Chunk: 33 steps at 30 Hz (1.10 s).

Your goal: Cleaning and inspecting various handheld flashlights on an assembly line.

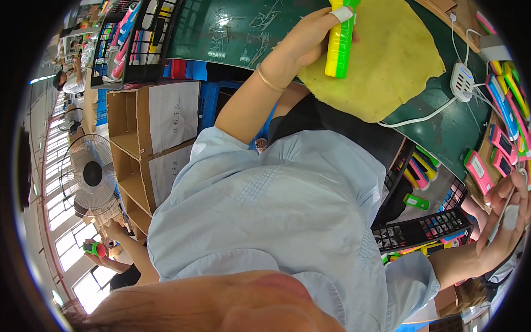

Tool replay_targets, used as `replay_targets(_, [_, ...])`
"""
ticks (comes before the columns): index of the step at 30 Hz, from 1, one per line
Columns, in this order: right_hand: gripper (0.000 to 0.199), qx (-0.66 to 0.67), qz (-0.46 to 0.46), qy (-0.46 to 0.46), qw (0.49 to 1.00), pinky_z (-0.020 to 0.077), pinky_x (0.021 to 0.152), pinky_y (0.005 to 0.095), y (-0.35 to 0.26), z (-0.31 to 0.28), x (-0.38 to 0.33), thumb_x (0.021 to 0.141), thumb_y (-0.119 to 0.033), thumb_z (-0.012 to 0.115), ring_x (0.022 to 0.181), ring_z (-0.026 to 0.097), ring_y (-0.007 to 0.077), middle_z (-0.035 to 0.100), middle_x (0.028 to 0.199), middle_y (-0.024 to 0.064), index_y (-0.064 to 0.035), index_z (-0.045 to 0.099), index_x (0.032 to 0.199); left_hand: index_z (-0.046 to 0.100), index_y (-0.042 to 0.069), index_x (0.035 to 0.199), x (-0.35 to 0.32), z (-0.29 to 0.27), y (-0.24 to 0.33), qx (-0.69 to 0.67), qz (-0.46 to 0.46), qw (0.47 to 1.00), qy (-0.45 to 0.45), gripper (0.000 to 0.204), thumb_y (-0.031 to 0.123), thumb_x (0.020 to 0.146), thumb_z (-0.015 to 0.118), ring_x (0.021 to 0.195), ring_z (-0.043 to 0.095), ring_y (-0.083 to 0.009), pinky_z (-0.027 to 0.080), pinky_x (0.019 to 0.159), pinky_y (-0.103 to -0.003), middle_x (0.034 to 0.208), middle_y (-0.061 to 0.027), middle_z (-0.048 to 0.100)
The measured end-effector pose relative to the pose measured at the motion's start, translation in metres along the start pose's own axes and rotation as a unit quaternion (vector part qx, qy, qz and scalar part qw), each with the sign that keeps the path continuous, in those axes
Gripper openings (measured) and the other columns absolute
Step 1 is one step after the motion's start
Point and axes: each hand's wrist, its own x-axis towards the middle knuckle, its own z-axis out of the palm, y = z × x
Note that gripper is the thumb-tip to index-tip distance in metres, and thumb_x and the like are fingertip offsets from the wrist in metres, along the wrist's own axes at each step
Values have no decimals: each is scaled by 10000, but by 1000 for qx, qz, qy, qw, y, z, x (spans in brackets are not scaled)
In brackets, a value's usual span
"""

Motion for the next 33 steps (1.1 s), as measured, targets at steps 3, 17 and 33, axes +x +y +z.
replay_targets(3, [406, -96, -160, 12, 982, 496, 679, 290, -29, 79, -14, 816, -44, 441, 858, 549, 213, 547, 872, 120, 70, 427, 1206, 497, -14, 1020, -4, 5, 2, 34, 14, 999, 17, 332, 269, 853, 546, 760, 592, -222, 486, 676, -321, 854, -102, 541])
replay_targets(17, [233, -99, -187, -202, 956, 359, 521, 260, 15, 161, 32, 897, -180, 430, 578, 496, 140, 527, 661, 78, 30, 522, 937, 498, 2, 1040, -16, 17, -2, -107, -36, 993, -26, 400, 359, 918, 365, 693, 558, -200, 475, 623, -336, 854, -97, 544])
replay_targets(33, [66, -341, -382, -89, 854, 411, 596, 354, 11, 214, 54, 748, -23, 542, 735, 515, 267, 497, 765, 108, -13, 515, 807, 477, 15, 1060, -51, 44, -3, -27, 1, 1000, -15, 506, 483, 887, 396, 722, 542, -142, 472, 621, -282, 838, -66, 547])
